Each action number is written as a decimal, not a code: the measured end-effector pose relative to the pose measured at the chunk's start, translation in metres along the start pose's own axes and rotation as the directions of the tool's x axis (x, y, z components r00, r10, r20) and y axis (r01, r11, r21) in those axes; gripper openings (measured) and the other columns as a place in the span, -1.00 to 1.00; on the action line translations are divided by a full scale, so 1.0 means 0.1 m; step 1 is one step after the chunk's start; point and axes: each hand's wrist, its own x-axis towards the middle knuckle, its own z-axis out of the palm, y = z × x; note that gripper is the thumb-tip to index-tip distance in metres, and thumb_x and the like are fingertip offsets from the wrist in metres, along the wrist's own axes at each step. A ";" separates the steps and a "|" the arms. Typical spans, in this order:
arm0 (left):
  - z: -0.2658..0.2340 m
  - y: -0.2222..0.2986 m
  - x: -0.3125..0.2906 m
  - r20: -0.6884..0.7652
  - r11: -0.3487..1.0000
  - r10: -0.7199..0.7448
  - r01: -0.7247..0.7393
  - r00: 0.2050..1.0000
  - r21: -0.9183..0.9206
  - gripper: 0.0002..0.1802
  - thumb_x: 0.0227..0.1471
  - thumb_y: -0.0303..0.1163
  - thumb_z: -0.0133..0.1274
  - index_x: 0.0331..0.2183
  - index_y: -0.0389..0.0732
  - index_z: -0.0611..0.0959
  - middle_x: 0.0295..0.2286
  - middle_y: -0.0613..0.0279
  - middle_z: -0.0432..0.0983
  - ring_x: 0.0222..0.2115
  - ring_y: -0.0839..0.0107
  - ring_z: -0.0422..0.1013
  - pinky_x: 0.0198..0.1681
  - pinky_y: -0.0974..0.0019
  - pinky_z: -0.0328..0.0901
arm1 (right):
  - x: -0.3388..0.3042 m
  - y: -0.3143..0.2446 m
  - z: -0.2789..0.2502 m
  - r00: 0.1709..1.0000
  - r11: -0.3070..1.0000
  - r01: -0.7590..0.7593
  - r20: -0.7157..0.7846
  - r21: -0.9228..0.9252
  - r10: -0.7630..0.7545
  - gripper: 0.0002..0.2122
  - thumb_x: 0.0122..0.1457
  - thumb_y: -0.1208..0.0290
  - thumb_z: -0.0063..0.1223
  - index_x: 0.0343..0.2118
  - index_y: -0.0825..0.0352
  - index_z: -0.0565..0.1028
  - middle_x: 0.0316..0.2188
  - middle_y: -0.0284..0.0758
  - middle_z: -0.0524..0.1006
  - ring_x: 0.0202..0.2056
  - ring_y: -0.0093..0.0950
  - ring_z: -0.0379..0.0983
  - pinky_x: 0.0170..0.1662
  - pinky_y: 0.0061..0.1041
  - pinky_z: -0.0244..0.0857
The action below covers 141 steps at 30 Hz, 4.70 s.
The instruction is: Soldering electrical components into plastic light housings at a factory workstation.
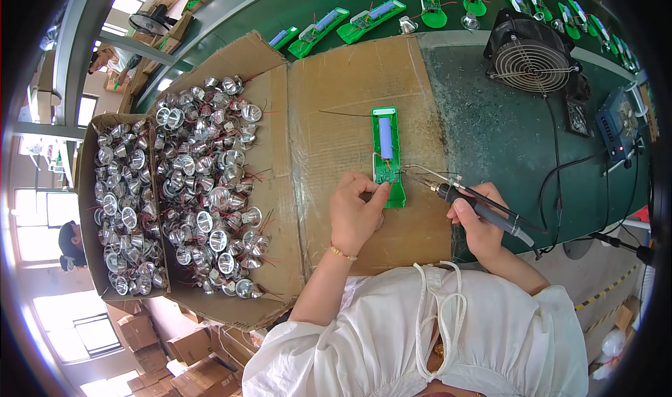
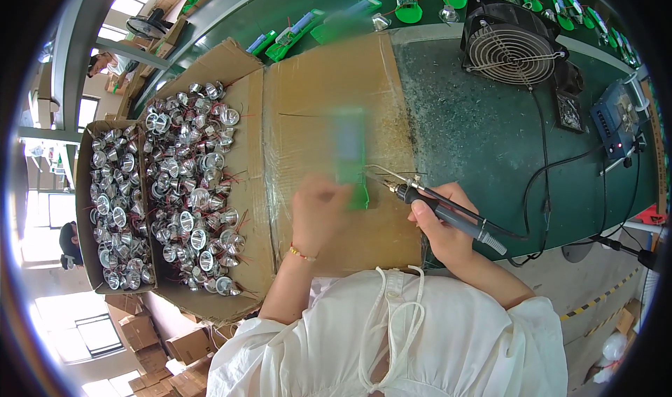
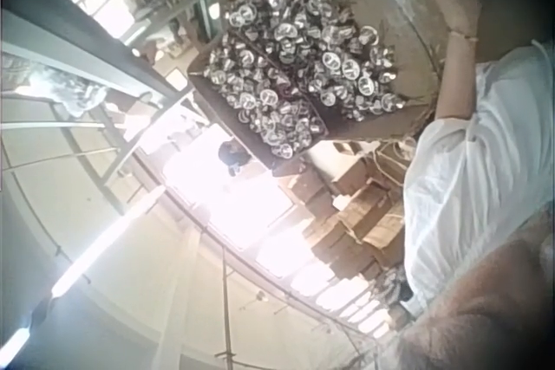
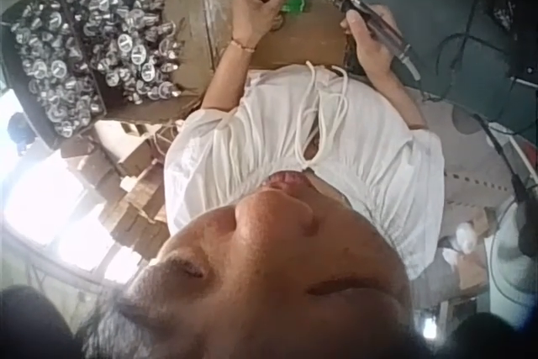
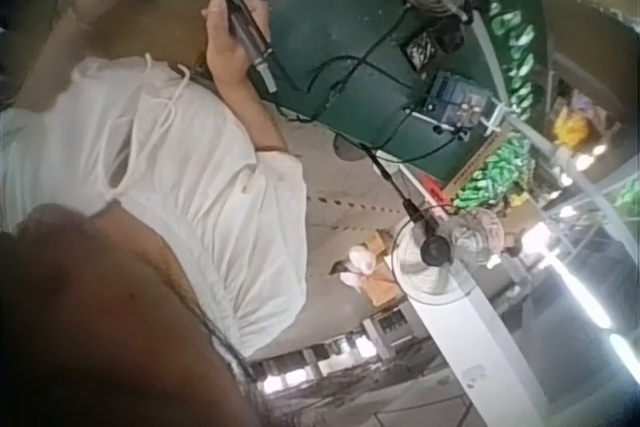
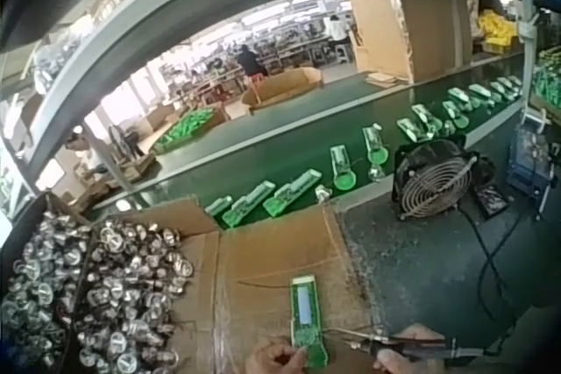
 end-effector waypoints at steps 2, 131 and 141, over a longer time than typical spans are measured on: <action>0.01 -0.02 0.01 -0.006 0.999 0.041 -0.041 0.999 0.023 -0.87 -0.18 -0.45 0.14 -0.60 -0.31 0.56 -0.54 0.18 0.36 -0.63 0.42 0.33 -0.57 0.41 0.21 | 0.00 0.01 -0.04 1.000 1.000 -0.011 -0.017 0.018 0.012 -0.87 0.05 0.51 0.00 -0.41 0.42 0.32 -0.59 -0.29 0.45 -0.58 -0.62 0.39 -0.54 -0.68 0.27; 0.04 0.00 0.20 -0.008 0.992 0.075 -0.074 0.997 0.101 -0.80 -0.19 -0.35 0.14 -0.65 -0.28 0.58 -0.61 0.13 0.42 -0.61 0.29 0.37 -0.54 0.32 0.23 | 0.09 0.03 -0.07 0.996 0.996 -0.046 -0.072 0.072 0.051 -0.87 0.04 0.51 0.03 -0.42 0.43 0.34 -0.59 -0.31 0.46 -0.59 -0.65 0.39 -0.57 -0.73 0.25; -0.12 0.08 0.01 -0.005 0.935 0.353 -0.353 0.935 -0.039 -0.88 -0.17 -0.54 0.11 -0.44 -0.29 0.58 -0.44 0.18 0.44 -0.44 0.35 0.39 -0.46 0.40 0.29 | 0.06 0.03 -0.11 0.994 0.994 -0.077 -0.066 0.081 0.082 -0.87 0.04 0.51 0.03 -0.42 0.42 0.34 -0.60 -0.31 0.46 -0.59 -0.65 0.40 -0.58 -0.72 0.26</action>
